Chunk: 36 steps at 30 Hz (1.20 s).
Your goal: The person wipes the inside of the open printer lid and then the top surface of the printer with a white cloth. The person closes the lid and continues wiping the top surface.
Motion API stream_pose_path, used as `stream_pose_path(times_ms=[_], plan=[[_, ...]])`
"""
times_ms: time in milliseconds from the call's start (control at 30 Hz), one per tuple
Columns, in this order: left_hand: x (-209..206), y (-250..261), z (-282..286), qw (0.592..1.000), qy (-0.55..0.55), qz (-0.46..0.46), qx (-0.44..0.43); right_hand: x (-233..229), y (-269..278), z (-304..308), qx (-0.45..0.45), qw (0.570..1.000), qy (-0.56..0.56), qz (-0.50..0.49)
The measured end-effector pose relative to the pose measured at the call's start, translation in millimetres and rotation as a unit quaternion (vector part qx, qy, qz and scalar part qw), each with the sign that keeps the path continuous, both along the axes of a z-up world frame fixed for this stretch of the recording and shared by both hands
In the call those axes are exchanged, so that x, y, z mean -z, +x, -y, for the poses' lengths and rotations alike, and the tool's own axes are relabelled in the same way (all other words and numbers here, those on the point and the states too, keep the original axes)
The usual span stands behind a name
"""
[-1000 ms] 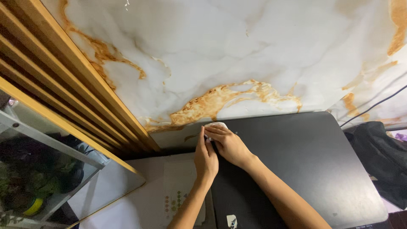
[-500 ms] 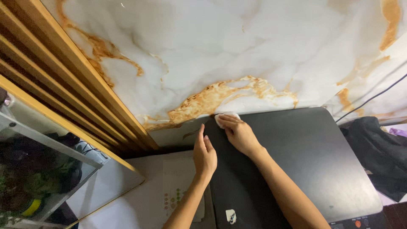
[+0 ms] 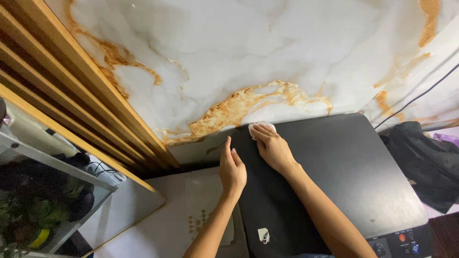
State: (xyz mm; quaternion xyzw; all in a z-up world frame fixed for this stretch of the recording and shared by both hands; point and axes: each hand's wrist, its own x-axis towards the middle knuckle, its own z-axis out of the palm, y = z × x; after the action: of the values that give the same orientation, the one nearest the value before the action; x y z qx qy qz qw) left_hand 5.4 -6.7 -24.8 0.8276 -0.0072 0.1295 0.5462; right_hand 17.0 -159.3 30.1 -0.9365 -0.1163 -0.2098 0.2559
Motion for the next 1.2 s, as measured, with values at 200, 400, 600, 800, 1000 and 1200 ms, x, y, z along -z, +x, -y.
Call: stream_pose_path(times_ms=[200, 400, 600, 800, 1000, 1200], plan=[[-11.2, 0.9, -1.7, 1.000, 0.016, -0.010, 0.005, -2.8, -2.4, -2.1, 0.017, 1.000, -0.001, 0.008], [-13.0, -3.0, -0.9, 0.999, 0.023, -0.044, 0.000, -4.7, -3.8, 0.3, -0.019, 0.999, 0.001, 0.040], [-8.6, -0.6, 1.0, 1.000, 0.029, 0.000, -0.012, -4.5, -1.9, 3.5, -0.031, 0.999, -0.003, 0.033], [-7.2, -1.5, 3.4, 1.000, 0.007, 0.003, -0.023, 0.2, -0.4, 7.8, -0.041, 0.998, 0.007, 0.038], [-10.3, -0.4, 4.1, 0.998, 0.047, 0.036, -0.038, 9.1, 1.1, 9.8, -0.028, 0.999, 0.008, 0.040], [-14.1, -5.5, 5.3, 0.994, 0.099, -0.016, -0.030, 12.7, 0.4, 6.8, 0.003, 0.999, -0.020, 0.044]])
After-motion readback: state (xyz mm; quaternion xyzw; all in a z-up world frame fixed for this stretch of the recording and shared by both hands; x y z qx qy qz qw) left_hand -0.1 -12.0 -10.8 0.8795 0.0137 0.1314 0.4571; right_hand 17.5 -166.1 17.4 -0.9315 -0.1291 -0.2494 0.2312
